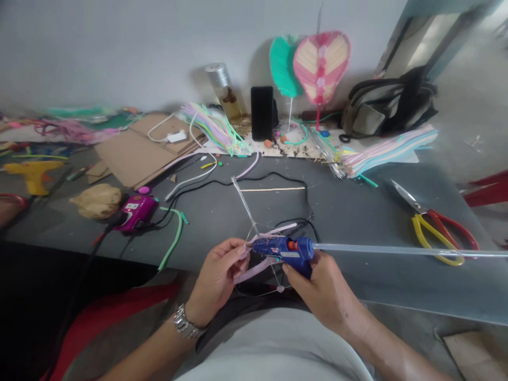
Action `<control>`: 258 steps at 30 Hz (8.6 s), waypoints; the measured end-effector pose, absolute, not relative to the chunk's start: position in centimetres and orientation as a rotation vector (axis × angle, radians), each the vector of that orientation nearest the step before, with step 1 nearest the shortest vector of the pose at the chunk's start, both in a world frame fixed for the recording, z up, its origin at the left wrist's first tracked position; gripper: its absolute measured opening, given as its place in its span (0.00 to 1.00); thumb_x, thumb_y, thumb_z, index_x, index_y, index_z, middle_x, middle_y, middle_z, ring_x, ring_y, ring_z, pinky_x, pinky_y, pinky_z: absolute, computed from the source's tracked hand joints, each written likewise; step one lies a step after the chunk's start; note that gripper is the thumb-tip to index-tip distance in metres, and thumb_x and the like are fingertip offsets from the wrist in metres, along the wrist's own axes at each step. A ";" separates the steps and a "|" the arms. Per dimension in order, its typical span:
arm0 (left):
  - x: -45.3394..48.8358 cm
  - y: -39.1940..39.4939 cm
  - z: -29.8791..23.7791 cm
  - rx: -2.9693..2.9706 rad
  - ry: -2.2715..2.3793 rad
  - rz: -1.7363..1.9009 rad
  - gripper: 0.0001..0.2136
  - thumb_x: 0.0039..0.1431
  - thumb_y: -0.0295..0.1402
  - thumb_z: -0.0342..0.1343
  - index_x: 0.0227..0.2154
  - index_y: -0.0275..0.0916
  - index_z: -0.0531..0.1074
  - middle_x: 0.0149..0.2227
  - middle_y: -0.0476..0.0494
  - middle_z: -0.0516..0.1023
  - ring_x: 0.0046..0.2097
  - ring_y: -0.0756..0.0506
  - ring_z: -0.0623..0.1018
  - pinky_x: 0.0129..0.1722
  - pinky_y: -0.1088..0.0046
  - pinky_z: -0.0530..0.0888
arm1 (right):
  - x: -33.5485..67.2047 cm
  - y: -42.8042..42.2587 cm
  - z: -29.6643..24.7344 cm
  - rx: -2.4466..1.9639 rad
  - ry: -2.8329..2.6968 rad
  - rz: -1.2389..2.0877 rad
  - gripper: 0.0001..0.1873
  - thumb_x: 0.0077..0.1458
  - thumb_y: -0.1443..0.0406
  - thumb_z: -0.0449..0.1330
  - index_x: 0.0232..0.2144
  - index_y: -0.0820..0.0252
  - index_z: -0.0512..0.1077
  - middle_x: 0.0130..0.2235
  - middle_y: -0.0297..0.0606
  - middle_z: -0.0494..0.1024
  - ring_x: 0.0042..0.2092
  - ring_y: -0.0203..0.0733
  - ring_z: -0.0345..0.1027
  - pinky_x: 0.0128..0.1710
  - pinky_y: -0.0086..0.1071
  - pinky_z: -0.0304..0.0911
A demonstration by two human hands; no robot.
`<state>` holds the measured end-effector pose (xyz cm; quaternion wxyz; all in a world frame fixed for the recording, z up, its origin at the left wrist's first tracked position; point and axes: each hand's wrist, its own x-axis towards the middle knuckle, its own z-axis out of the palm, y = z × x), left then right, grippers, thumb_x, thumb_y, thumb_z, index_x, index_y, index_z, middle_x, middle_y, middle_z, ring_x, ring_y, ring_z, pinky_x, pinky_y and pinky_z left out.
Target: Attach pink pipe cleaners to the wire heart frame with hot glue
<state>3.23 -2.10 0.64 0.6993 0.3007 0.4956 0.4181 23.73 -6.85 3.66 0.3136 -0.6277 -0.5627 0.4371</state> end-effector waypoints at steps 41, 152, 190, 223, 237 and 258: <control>2.8 -1.5 1.0 0.728 1.112 0.848 0.11 0.44 0.34 0.67 0.29 0.35 0.73 0.18 0.55 0.67 0.21 0.56 0.62 0.21 0.79 0.55 | 30.3 -4.8 3.9 -1.744 -1.710 0.229 0.11 0.63 0.60 0.57 0.41 0.57 0.77 0.44 0.45 0.79 0.48 0.49 0.73 0.50 0.43 0.66; 4.2 -2.5 1.5 1.102 1.080 0.552 0.10 0.52 0.38 0.64 0.25 0.35 0.75 0.26 0.49 0.71 0.29 0.51 0.66 0.29 0.75 0.62 | 26.2 6.9 4.5 -0.752 -2.025 2.474 0.10 0.49 0.62 0.67 0.30 0.66 0.77 0.19 0.27 0.69 0.23 0.30 0.60 0.24 0.25 0.52; 4.9 -2.9 1.7 1.103 1.174 0.612 0.08 0.47 0.35 0.61 0.21 0.36 0.71 0.22 0.51 0.68 0.26 0.52 0.63 0.27 0.76 0.60 | 26.6 5.0 5.0 -0.820 -1.968 2.363 0.08 0.46 0.67 0.61 0.30 0.65 0.77 0.20 0.27 0.68 0.23 0.30 0.61 0.23 0.23 0.53; 4.8 -3.4 1.5 1.099 1.172 0.627 0.08 0.48 0.35 0.62 0.23 0.36 0.71 0.23 0.51 0.68 0.27 0.52 0.64 0.27 0.77 0.62 | 27.5 3.8 5.5 -0.892 -2.010 2.232 0.07 0.54 0.65 0.63 0.32 0.65 0.76 0.23 0.30 0.71 0.25 0.31 0.65 0.25 0.24 0.58; 4.8 -3.6 1.9 1.081 1.168 0.660 0.07 0.48 0.35 0.58 0.22 0.37 0.68 0.22 0.53 0.64 0.26 0.53 0.61 0.25 0.77 0.60 | 27.3 3.7 5.6 -0.931 -2.004 2.203 0.08 0.55 0.64 0.62 0.33 0.65 0.75 0.24 0.30 0.72 0.26 0.31 0.65 0.26 0.24 0.59; 4.6 -3.6 1.5 1.073 1.178 0.663 0.09 0.47 0.36 0.60 0.22 0.38 0.67 0.23 0.52 0.65 0.27 0.52 0.62 0.27 0.76 0.60 | 27.7 2.4 6.0 -1.064 -1.958 2.083 0.08 0.56 0.63 0.63 0.32 0.64 0.75 0.26 0.30 0.72 0.29 0.32 0.64 0.28 0.25 0.57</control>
